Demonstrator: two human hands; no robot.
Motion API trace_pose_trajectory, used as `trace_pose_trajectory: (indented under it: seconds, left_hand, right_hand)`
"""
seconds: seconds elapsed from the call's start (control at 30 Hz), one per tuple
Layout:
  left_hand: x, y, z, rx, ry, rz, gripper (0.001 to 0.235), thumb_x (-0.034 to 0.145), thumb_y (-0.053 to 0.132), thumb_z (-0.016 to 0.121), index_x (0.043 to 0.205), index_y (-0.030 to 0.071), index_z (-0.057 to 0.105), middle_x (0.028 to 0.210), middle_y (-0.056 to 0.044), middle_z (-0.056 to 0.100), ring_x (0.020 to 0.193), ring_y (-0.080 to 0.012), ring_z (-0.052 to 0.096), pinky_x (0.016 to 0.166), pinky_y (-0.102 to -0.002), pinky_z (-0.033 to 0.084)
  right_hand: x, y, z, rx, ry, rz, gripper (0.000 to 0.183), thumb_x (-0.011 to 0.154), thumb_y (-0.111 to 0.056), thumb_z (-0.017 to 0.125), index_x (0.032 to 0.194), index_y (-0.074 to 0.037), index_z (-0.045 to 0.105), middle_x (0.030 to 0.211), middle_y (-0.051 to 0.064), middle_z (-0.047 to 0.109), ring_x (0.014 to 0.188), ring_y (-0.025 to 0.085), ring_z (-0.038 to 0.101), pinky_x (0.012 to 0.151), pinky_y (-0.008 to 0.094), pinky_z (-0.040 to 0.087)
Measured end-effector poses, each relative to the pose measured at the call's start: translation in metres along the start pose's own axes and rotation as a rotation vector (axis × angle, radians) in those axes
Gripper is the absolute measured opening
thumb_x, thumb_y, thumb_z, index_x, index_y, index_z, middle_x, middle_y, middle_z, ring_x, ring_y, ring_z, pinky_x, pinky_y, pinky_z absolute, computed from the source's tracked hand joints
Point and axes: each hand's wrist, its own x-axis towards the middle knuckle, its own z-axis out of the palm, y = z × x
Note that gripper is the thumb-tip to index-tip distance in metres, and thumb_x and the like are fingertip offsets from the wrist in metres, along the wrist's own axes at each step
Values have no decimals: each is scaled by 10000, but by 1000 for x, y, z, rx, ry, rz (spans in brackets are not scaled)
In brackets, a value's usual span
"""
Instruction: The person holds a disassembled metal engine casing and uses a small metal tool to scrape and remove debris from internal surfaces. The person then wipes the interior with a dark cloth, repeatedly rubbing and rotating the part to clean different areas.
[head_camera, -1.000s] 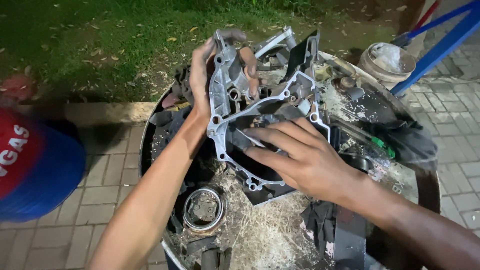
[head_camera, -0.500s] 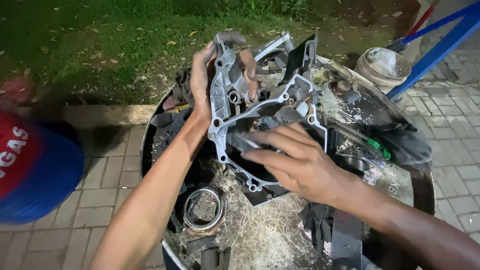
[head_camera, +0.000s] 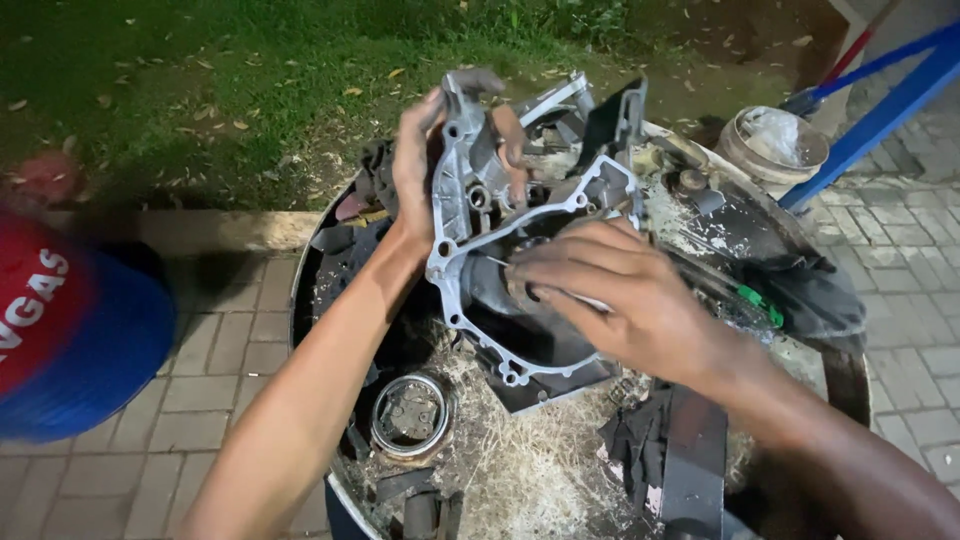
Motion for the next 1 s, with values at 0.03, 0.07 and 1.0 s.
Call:
trace_pose_trajectory:
  seconds: [0.03, 0.07, 1.0]
  left_hand:
    - [0, 3, 3, 4, 1, 6, 458, 1058, 474, 456, 1207, 48, 536, 873, -167, 641, 636, -275, 651, 543, -361, 550]
    - [1, 4, 5, -15, -3, -28, 452, 1044, 471, 499, 1209, 50, 525, 874, -161, 650, 656, -273, 669, 562, -360, 576]
    - [8, 17, 27, -211, -156, -138, 191, 926, 218, 554, 959, 90, 416, 863, -211, 613, 714, -392, 677, 592, -420, 576]
  right_hand:
    - [0, 2, -3, 0, -2, -7, 305, 920, -49, 743, 1219, -67, 684, 1231, 94, 734, 1111, 214, 673, 1010, 348, 550]
    - [-1, 3, -7, -44, 17, -11, 324, 941, -95, 732, 1255, -54, 663, 1170, 93, 738, 1032, 193, 669, 939, 321, 538]
    - [-12, -18, -65, -17, -422, 59, 304, 953, -222, 597, 1217, -128, 716, 1113, 74, 807, 870, 199, 826, 683, 306, 703]
